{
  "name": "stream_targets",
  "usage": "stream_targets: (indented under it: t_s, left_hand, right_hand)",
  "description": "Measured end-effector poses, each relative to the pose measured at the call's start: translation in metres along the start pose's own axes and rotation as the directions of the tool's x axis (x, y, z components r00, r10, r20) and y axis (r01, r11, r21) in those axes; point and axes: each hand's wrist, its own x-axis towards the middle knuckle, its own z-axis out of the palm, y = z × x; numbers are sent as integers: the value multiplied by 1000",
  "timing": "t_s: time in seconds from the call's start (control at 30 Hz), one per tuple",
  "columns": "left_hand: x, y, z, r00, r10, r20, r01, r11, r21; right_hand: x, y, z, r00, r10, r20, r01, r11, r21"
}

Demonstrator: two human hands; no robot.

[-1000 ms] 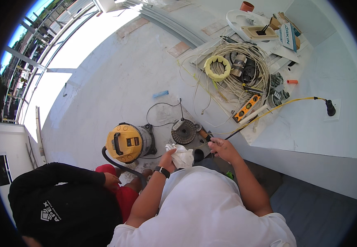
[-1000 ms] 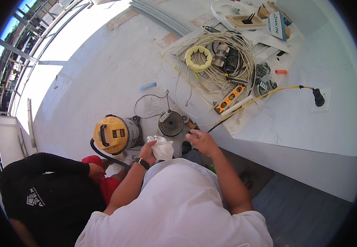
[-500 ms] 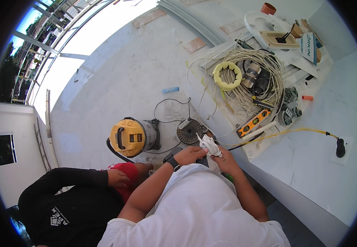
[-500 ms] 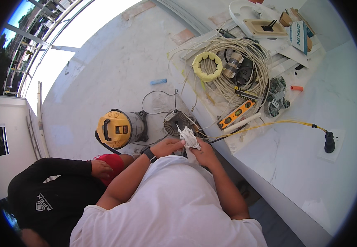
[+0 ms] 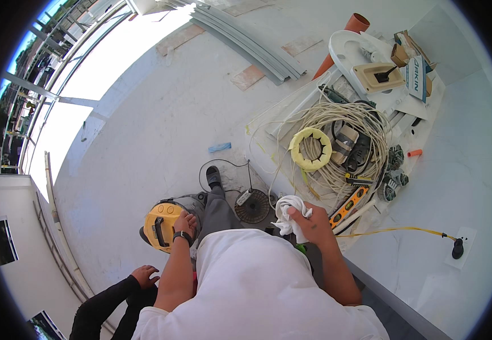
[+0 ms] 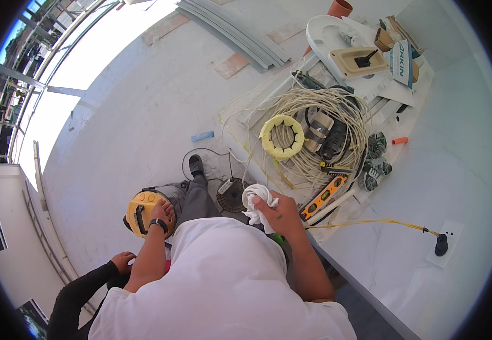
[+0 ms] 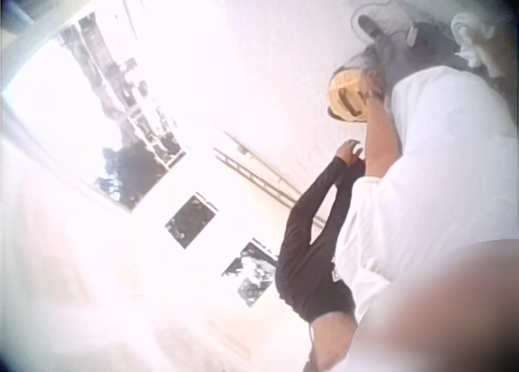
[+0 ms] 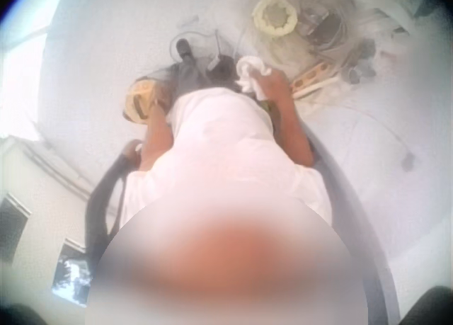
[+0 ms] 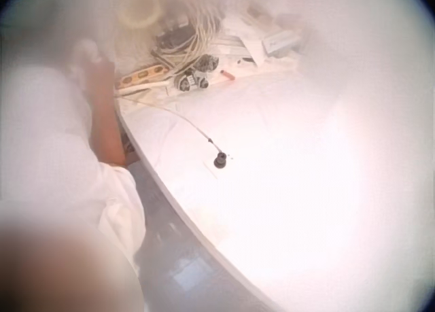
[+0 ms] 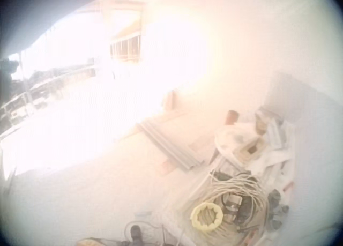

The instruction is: The person sits on the floor and uses a hammer to tap two white PVC pipes together, then sets them aside. They later pick up a tape measure and move toward a sink area before another person enters the room.

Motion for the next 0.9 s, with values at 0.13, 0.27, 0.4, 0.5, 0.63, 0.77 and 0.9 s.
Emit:
stream_targets:
  t_s: [0.13, 0.27, 0.4, 0.5, 0.63, 0.77, 0.9]
  left_hand:
    - [80, 53, -31, 984, -176, -25, 171, 901, 399]
    - [131, 135, -48, 955, -274, 113, 144, 763, 631]
    - [150, 225, -35, 993, -87, 86, 11, 766, 643]
    - [150, 282, -32, 996, 27, 89, -68, 867, 493]
    - [129, 329, -50, 975, 211, 73, -222, 893, 393]
    - [118, 336, -79, 979, 195, -50, -159, 902, 402]
    - [123, 302, -102, 985, 57, -165, 21, 900, 435]
  right_hand:
    - [40, -29, -24, 940, 83, -330, 30, 946, 323]
    - [36, -55, -83, 711, 230, -664, -22, 952, 306]
    - [24, -59, -121, 288, -6, -957, -638, 744, -197]
    - [45, -51, -122, 304, 274, -913, -771, 633, -67]
    - [110, -89, -115, 390, 340, -856, -843, 506, -184]
    - [219, -169, -87, 654, 76, -752, -343, 916, -207]
    - [291, -234, -32, 753, -136, -644, -125, 931, -343]
